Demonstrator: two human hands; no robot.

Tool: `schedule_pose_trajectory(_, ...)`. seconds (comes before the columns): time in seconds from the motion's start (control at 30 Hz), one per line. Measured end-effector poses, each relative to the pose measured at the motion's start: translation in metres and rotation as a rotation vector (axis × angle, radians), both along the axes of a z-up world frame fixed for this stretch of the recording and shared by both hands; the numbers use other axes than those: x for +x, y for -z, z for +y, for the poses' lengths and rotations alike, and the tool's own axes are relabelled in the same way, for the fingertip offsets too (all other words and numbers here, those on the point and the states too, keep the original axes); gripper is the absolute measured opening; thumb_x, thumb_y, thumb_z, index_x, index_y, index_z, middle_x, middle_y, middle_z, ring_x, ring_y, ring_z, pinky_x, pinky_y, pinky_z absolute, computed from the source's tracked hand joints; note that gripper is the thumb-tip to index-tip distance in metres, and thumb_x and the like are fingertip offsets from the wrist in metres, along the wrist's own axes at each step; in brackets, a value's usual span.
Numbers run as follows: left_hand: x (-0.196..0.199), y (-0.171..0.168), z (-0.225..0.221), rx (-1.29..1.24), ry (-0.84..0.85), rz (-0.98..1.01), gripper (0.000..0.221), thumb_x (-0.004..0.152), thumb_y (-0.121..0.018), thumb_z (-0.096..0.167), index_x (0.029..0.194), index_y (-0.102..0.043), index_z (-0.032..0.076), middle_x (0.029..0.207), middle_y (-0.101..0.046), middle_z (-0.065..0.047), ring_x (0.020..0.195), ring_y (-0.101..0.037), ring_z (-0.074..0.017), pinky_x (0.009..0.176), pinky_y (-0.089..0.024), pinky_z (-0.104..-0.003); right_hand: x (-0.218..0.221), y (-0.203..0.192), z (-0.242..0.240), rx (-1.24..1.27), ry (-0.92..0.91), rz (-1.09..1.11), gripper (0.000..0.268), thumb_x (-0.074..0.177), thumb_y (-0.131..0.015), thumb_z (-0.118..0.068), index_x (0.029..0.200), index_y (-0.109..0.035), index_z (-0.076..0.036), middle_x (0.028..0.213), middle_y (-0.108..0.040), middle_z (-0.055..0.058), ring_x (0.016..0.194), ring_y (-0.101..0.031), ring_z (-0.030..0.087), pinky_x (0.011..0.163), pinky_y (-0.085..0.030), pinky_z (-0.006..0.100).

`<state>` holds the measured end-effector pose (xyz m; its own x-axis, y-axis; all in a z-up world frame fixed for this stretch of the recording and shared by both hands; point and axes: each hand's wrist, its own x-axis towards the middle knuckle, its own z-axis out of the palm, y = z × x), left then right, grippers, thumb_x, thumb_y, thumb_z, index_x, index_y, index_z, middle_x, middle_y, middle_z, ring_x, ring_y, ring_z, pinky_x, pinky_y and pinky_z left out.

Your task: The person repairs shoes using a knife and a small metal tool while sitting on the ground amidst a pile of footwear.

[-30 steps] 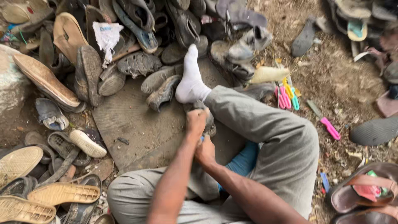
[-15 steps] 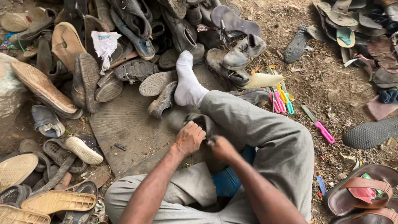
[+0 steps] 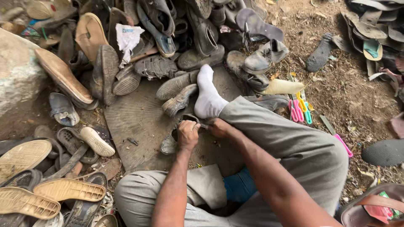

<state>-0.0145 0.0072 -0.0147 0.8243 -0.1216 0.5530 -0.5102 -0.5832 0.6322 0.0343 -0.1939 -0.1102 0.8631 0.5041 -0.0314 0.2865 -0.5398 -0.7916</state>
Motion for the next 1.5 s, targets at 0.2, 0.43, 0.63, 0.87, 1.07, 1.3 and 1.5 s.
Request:
schedule_pose_trajectory(0.2, -0.002, 0.026, 0.006, -0.003, -0.073, 0.028, 0.014, 0.091, -0.068, 0.013, 0.084, -0.067, 0.001, 0.084, -0.064, -0.018, 0.083, -0.059, -0.0408, 0.076, -0.047, -0.048, -0.095, -0.046, 0.034, 0.003, 0.455, 0.064, 0.024, 0.097, -0.062, -0.024, 0.102, -0.072, -0.003, 0.096, -0.070, 0.027, 0.092, -0.065, 0.049, 0.077, -0.052, 0.052)
schedule_pose_trajectory(0.43, 0.010, 0.028, 0.007, -0.063, -0.135, 0.117, 0.019, 0.091, -0.071, 0.017, 0.082, -0.069, 0.000, 0.081, -0.066, -0.016, 0.080, -0.063, -0.0374, 0.076, -0.049, -0.047, -0.043, -0.048, 0.054, 0.040, 0.431, 0.317, 0.031, 0.096, -0.062, -0.030, 0.100, -0.072, 0.000, 0.090, -0.071, 0.027, 0.083, -0.070, 0.043, 0.076, -0.053, 0.049)
schedule_pose_trajectory(0.63, 0.019, 0.027, 0.011, -0.098, -0.199, 0.030, 0.016, 0.091, -0.071, 0.015, 0.086, -0.071, 0.000, 0.084, -0.068, -0.017, 0.081, -0.063, -0.0380, 0.077, -0.050, -0.047, -0.037, -0.014, 0.063, 0.040, 0.363, 0.100, 0.029, 0.095, -0.064, -0.027, 0.092, -0.074, 0.000, 0.083, -0.070, 0.028, 0.076, -0.068, 0.045, 0.070, -0.053, 0.049)
schedule_pose_trajectory(0.87, 0.017, 0.031, 0.012, -0.158, -0.279, 0.107, 0.016, 0.089, -0.073, 0.015, 0.085, -0.072, -0.001, 0.078, -0.067, -0.015, 0.076, -0.062, -0.0358, 0.071, -0.050, -0.045, -0.099, -0.119, 0.065, -0.228, 0.412, 0.209, 0.025, 0.099, -0.055, -0.030, 0.101, -0.068, -0.008, 0.089, -0.072, 0.023, 0.085, -0.069, 0.044, 0.076, -0.054, 0.054)
schedule_pose_trajectory(1.07, 0.014, 0.029, 0.016, -0.132, -0.237, 0.077, 0.016, 0.090, -0.073, 0.015, 0.085, -0.071, 0.000, 0.081, -0.067, -0.015, 0.079, -0.063, -0.0356, 0.074, -0.050, -0.045, -0.091, -0.166, 0.080, -0.291, 0.422, 0.286, 0.025, 0.097, -0.052, -0.030, 0.108, -0.066, -0.013, 0.098, -0.073, 0.024, 0.093, -0.069, 0.046, 0.082, -0.053, 0.057)
schedule_pose_trajectory(1.3, 0.010, 0.004, 0.018, -0.244, -0.247, 0.310, 0.021, 0.091, -0.071, 0.018, 0.088, -0.071, -0.003, 0.084, -0.068, -0.017, 0.079, -0.064, -0.0343, 0.073, -0.050, -0.042, -0.136, -0.139, 0.072, -0.264, 0.438, 0.371, 0.030, 0.102, -0.053, -0.034, 0.110, -0.069, -0.010, 0.104, -0.074, 0.023, 0.101, -0.068, 0.045, 0.088, -0.052, 0.056)
schedule_pose_trajectory(1.5, 0.004, 0.010, 0.023, -0.362, -0.275, 0.356, 0.025, 0.092, -0.071, 0.020, 0.093, -0.072, -0.005, 0.083, -0.069, -0.011, 0.075, -0.065, -0.0226, 0.070, -0.050, -0.037, -0.117, -0.095, 0.089, -0.130, 0.482, 0.362, 0.030, 0.098, -0.055, -0.034, 0.113, -0.070, -0.013, 0.107, -0.072, 0.022, 0.103, -0.067, 0.045, 0.089, -0.052, 0.054)
